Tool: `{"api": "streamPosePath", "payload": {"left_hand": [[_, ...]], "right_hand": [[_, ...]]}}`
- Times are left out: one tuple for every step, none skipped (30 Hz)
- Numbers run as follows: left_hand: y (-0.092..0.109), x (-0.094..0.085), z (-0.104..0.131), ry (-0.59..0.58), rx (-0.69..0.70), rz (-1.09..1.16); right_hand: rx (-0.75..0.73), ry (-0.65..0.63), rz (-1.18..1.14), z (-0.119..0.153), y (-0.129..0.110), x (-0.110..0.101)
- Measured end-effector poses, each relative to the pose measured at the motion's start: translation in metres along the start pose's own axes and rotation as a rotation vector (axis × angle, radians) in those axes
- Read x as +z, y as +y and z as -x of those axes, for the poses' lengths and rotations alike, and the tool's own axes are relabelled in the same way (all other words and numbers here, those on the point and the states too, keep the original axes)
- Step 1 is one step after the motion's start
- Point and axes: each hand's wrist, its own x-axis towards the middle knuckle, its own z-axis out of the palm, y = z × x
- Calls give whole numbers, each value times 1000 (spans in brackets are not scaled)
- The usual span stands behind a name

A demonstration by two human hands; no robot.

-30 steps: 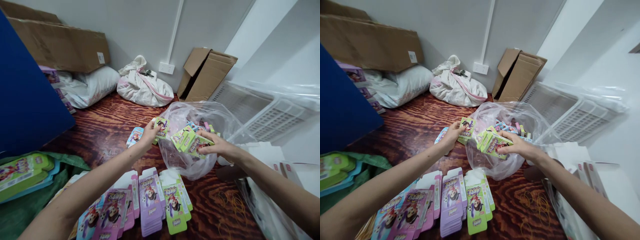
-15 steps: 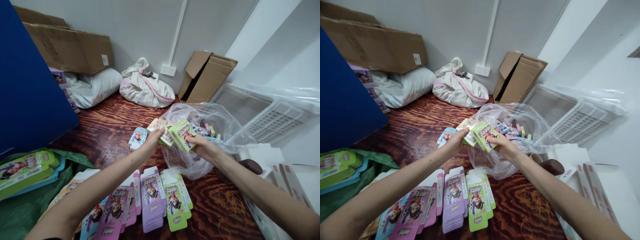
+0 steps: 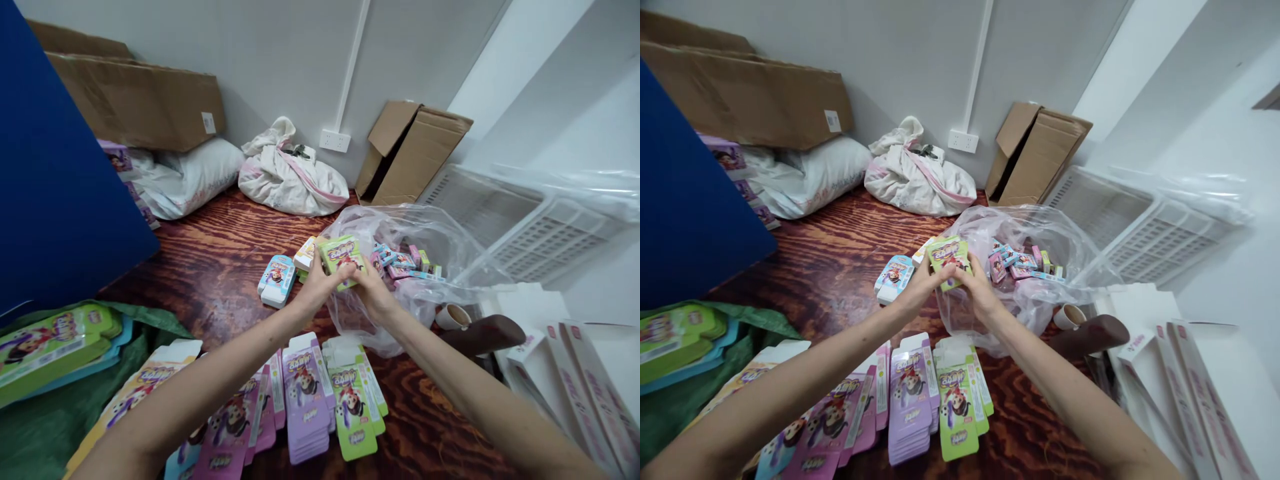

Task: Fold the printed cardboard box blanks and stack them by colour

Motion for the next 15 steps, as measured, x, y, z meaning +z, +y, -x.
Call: {"api": "streamPosePath", "payload": {"left_hand": [[1, 0, -1, -5, 5, 9], [2, 0, -2, -5, 7, 29], [3, -1, -4, -2, -1, 59], [4, -3, -6, 3, -26, 96], [4, -6, -9, 10, -67, 133], [5, -10, -12, 23, -123, 165], [7, -15, -14, 44, -188, 190], [9, -20, -17, 68, -257, 210], [12, -26, -20, 93, -320, 229], [15, -32, -22, 115, -370, 245], [18, -38, -25, 127, -404, 263], [20, -43, -27, 126, -425, 282], [23, -47, -30, 115, -438, 301], [25, -51, -32, 93, -444, 318], [26, -55, -34, 65, -447, 331]], "right_hand": [[-58, -10, 80, 0, -1, 2], [-109, -34, 168, -1, -2, 4], [-140, -80, 254, -2, -5, 4], [-138, -149, 323, -3, -9, 3], [-108, -237, 382, -6, -16, -1], [-56, -322, 438, -10, -24, -7], [11, -387, 504, -17, -35, -16], [85, -408, 575, -24, -47, -29], [143, -326, 704, -34, -60, -44], [172, -171, 864, -45, -74, -61], [168, -55, 940, -56, -87, -79], [160, 36, 994, -68, -98, -98], [152, 131, 1055, -78, -106, -116], [139, 222, 1116, -87, -111, -134], [119, 297, 1171, -94, -114, -150]]}}
